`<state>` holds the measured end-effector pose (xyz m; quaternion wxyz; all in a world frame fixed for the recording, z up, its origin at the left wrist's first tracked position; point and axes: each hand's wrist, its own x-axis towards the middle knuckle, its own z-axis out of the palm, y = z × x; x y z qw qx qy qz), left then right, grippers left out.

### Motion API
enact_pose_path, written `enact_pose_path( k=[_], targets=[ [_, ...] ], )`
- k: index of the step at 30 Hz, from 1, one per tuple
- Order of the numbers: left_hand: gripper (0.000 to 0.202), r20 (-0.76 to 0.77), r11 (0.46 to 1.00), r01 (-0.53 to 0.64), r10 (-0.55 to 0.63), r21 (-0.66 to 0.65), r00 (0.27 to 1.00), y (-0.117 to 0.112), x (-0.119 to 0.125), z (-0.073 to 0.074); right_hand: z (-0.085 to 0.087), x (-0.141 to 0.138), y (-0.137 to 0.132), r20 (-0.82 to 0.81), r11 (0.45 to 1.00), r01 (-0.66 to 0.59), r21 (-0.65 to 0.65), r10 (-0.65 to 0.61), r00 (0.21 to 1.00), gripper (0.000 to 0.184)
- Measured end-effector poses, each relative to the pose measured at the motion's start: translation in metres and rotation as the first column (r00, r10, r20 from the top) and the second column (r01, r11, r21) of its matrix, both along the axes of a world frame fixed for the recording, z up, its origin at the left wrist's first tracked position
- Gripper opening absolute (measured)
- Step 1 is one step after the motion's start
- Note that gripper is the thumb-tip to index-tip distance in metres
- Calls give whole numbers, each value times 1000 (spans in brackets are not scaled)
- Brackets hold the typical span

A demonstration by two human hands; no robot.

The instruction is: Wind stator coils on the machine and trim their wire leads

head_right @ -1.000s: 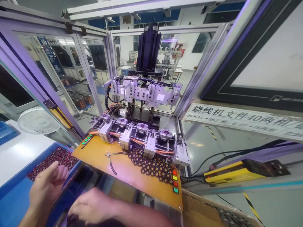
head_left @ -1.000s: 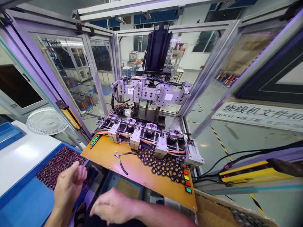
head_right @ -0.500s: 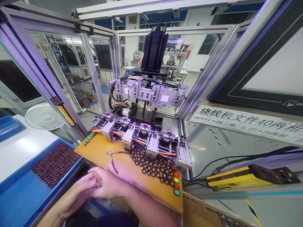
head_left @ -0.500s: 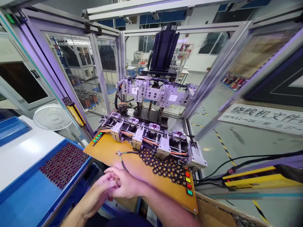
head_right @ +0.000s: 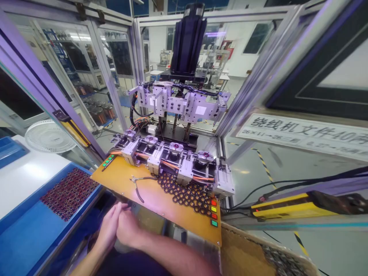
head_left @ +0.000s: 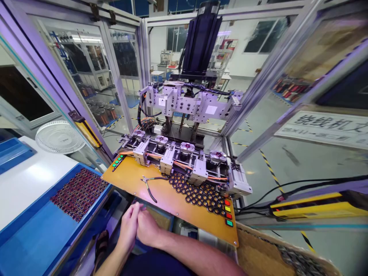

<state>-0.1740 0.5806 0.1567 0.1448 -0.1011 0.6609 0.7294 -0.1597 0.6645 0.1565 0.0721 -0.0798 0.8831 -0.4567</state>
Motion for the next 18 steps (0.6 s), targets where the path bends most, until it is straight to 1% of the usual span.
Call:
enact_pose_path(
  k=[2, 3, 4, 6, 7, 8, 10, 12, 13, 14, 15, 16, 18],
  targets=[
    [63, 109, 997, -68, 62, 48, 992, 0, -9, -6, -4, 10, -1, 2, 998, -52, 25, 52, 999, 48],
    [65, 138, 993, -92, 82, 72, 987, -4, -15, -9, -4, 15, 1, -2, 996, -85, 22, 85, 996, 49],
    [66, 159, 992, -99, 85, 83, 984, -11, -20, -10, -3, 21, 4, -15, 993, -115, 5, 115, 993, 47],
    [67, 199, 993, -87, 71, 75, 977, -27, -27, -12, 3, 30, 15, -58, 987, -144, -64, 140, 988, 35],
    [66, 209, 996, -67, 52, 63, 976, -34, -28, -12, 6, 34, 21, -83, 986, -129, -109, 121, 989, 31],
    [66, 215, 998, -30, 19, 48, 976, -40, -25, -11, 9, 36, 27, -106, 983, -95, -155, 79, 991, 32],
    [65, 216, 995, 93, -96, 24, 972, -44, -13, -5, 14, 39, 38, -140, 971, 0, -239, -34, 990, 38],
    [66, 200, 972, 235, -232, 11, 952, -36, 6, 5, 16, 39, 45, -160, 950, 62, -306, -116, 980, 42],
    [67, 181, 959, 284, -279, 3, 943, -28, 16, 11, 16, 40, 48, -164, 940, 67, -335, -128, 978, 43],
    [69, 152, 954, 300, -294, -14, 944, -18, 24, 17, 15, 40, 49, -165, 930, 56, -363, -123, 979, 43],
    [70, 114, 959, 279, -273, -39, 955, -7, 31, 21, 12, 41, 49, -161, 921, 31, -389, -101, 982, 43],
    [71, 73, 970, 230, -225, -72, 972, 3, 37, 23, 9, 43, 50, -140, 910, 2, -414, -65, 988, 43],
    [68, 21, 984, 107, -105, -142, 994, 19, 43, 20, -3, 45, 51, -33, 914, -43, -403, 33, 999, 49]
  ],
)
